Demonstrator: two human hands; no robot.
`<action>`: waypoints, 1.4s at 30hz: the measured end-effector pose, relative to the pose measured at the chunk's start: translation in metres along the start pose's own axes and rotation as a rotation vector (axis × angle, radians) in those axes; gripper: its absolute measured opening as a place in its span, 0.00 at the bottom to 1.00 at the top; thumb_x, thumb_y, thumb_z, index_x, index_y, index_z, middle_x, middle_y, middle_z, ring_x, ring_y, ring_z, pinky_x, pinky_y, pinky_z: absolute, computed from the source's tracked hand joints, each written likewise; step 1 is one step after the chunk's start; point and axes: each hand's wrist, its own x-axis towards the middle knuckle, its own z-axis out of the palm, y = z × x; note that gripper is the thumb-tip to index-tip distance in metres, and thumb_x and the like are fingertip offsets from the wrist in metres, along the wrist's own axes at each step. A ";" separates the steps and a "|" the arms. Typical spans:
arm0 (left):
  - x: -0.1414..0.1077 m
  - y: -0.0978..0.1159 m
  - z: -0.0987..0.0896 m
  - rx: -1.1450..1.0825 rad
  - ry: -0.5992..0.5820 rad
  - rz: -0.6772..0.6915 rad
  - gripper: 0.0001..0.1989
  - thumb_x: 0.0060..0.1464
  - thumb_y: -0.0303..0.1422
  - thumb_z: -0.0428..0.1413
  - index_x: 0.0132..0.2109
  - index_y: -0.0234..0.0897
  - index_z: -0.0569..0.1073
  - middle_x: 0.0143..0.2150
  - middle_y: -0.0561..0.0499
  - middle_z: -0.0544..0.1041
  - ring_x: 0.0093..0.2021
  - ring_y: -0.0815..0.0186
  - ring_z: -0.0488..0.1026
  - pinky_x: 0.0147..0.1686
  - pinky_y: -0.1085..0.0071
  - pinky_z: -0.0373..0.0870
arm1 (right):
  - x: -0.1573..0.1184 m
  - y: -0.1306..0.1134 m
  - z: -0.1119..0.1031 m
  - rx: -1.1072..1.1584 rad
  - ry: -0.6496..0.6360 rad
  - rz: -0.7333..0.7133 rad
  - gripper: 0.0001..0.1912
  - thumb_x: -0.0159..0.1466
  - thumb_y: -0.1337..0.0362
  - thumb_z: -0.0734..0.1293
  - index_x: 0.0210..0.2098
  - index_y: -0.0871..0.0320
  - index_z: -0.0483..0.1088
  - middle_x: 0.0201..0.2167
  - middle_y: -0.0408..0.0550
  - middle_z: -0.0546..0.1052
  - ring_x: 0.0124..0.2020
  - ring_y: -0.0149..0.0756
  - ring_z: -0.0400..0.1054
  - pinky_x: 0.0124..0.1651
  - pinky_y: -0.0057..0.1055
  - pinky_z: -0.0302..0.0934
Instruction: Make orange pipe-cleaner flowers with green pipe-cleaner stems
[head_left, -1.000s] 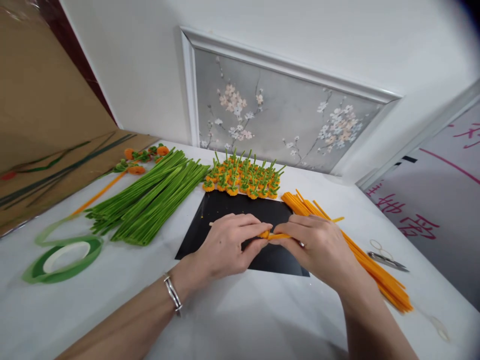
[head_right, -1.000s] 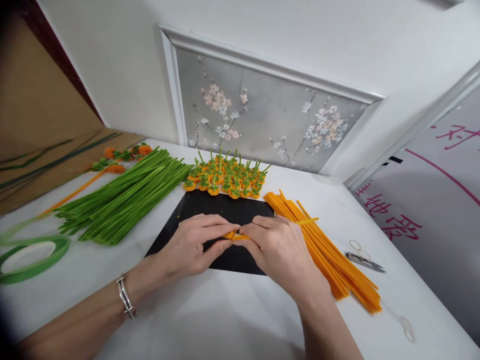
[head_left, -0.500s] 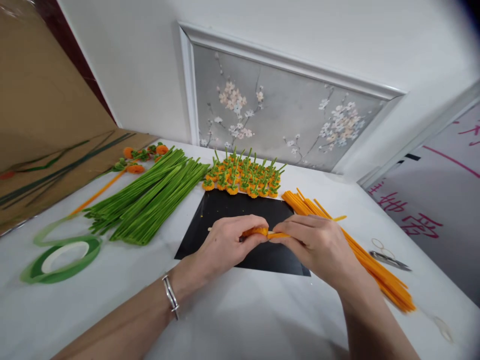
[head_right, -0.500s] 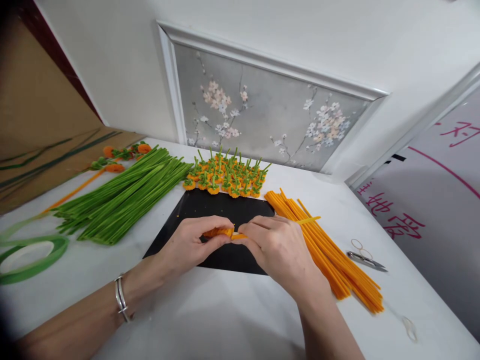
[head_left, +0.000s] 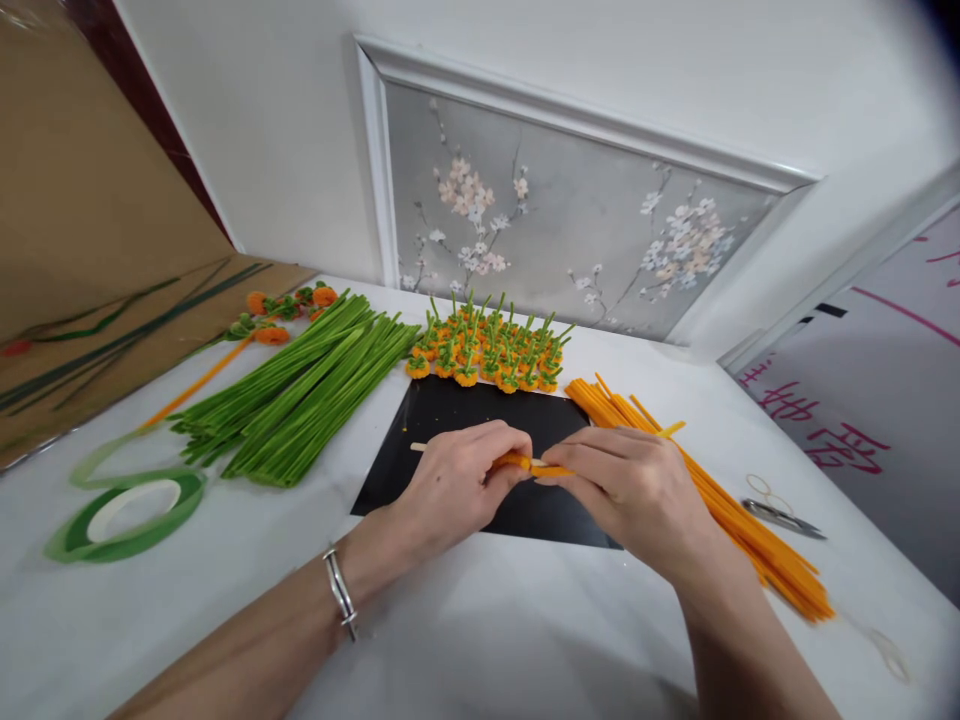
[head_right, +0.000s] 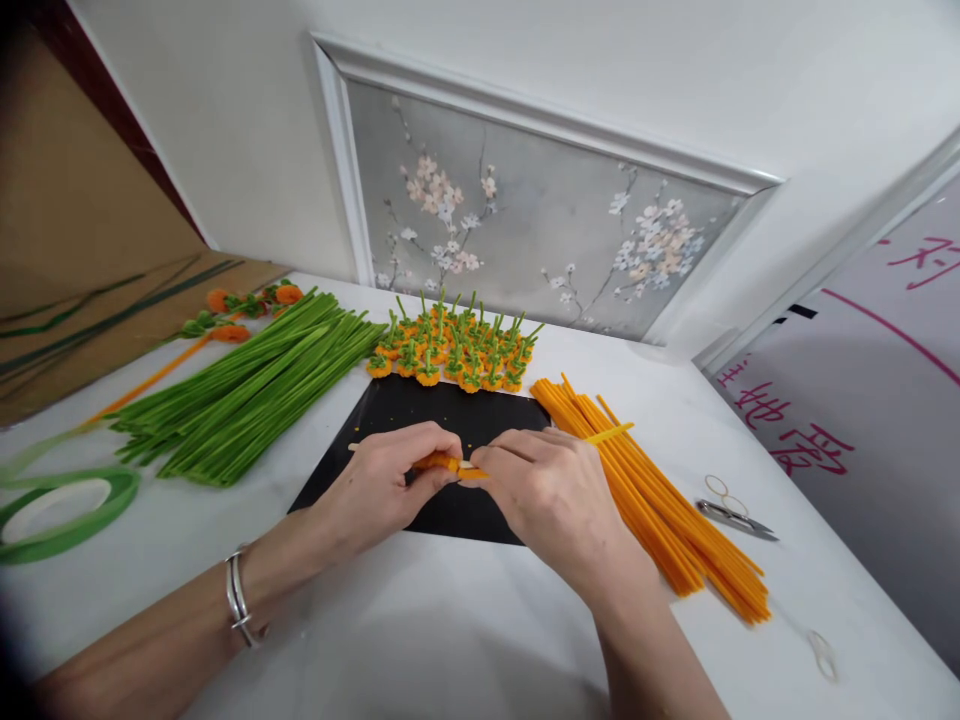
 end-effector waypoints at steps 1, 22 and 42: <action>0.000 -0.001 0.001 0.021 0.001 0.007 0.06 0.55 0.22 0.51 0.36 0.36 0.71 0.32 0.53 0.73 0.30 0.70 0.69 0.29 0.75 0.63 | 0.000 0.000 0.000 -0.006 -0.004 -0.001 0.11 0.67 0.61 0.62 0.35 0.55 0.76 0.33 0.47 0.80 0.31 0.32 0.74 0.39 0.28 0.65; -0.003 -0.008 0.005 0.166 -0.054 0.092 0.07 0.59 0.26 0.51 0.35 0.36 0.73 0.30 0.52 0.76 0.30 0.68 0.73 0.29 0.74 0.66 | 0.000 0.005 0.007 0.102 -0.063 0.110 0.10 0.67 0.60 0.63 0.36 0.54 0.75 0.31 0.44 0.78 0.30 0.31 0.71 0.36 0.27 0.63; -0.002 -0.012 0.000 0.160 -0.061 -0.044 0.08 0.61 0.27 0.49 0.43 0.38 0.72 0.33 0.54 0.77 0.32 0.68 0.74 0.32 0.75 0.67 | -0.004 0.010 0.018 0.212 -0.467 0.164 0.12 0.66 0.66 0.61 0.27 0.55 0.69 0.23 0.39 0.73 0.25 0.28 0.66 0.29 0.25 0.56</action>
